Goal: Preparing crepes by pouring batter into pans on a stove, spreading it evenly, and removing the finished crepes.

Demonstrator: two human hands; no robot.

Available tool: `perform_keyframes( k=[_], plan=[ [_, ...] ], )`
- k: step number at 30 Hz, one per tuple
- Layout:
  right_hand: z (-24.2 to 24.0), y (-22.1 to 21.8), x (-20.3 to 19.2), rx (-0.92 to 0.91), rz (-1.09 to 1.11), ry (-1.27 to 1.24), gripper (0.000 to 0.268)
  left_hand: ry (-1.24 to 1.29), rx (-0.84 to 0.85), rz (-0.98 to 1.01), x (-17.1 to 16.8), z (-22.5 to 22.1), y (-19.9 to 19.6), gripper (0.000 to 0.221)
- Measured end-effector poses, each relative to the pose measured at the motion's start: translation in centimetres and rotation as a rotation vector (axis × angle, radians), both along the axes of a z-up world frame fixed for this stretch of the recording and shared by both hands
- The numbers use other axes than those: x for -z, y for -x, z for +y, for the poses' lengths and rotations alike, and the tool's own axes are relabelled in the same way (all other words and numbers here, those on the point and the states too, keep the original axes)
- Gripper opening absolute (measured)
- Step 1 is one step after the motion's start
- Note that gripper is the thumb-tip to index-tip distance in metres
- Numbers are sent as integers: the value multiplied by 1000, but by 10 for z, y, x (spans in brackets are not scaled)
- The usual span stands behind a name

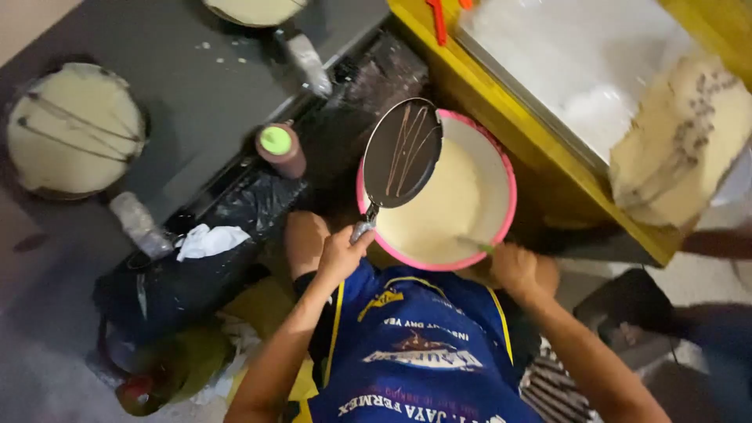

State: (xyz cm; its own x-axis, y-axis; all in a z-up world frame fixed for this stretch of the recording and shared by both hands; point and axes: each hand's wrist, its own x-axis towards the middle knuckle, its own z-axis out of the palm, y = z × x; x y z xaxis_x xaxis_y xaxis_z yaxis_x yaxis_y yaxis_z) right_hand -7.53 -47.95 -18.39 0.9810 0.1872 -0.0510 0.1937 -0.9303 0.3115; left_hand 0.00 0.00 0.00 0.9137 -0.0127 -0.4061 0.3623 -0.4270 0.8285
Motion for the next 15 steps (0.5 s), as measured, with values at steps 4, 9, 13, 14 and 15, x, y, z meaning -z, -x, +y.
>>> perform_keyframes(
  k=[4, 9, 13, 14, 15],
  plan=[
    [30, -36, -95, 155, 116, 130, 12, -51, 87, 46, 5, -3, -3, 47],
    [2, -49, -189, 147, -55, 252, 8, -183, 172, -234, -15, 1, -14, 49],
    [2, -40, -253, 270, 33, 116, 30, -511, 339, -358, -18, 5, -38, 48],
    [-1, -40, -255, 349, 108, 69, 39, -563, 365, -389, -19, 5, -42, 46],
    [-4, -42, -257, 427, 178, 21, 50, -616, 388, -424, -20, 5, -48, 44]
  ],
)
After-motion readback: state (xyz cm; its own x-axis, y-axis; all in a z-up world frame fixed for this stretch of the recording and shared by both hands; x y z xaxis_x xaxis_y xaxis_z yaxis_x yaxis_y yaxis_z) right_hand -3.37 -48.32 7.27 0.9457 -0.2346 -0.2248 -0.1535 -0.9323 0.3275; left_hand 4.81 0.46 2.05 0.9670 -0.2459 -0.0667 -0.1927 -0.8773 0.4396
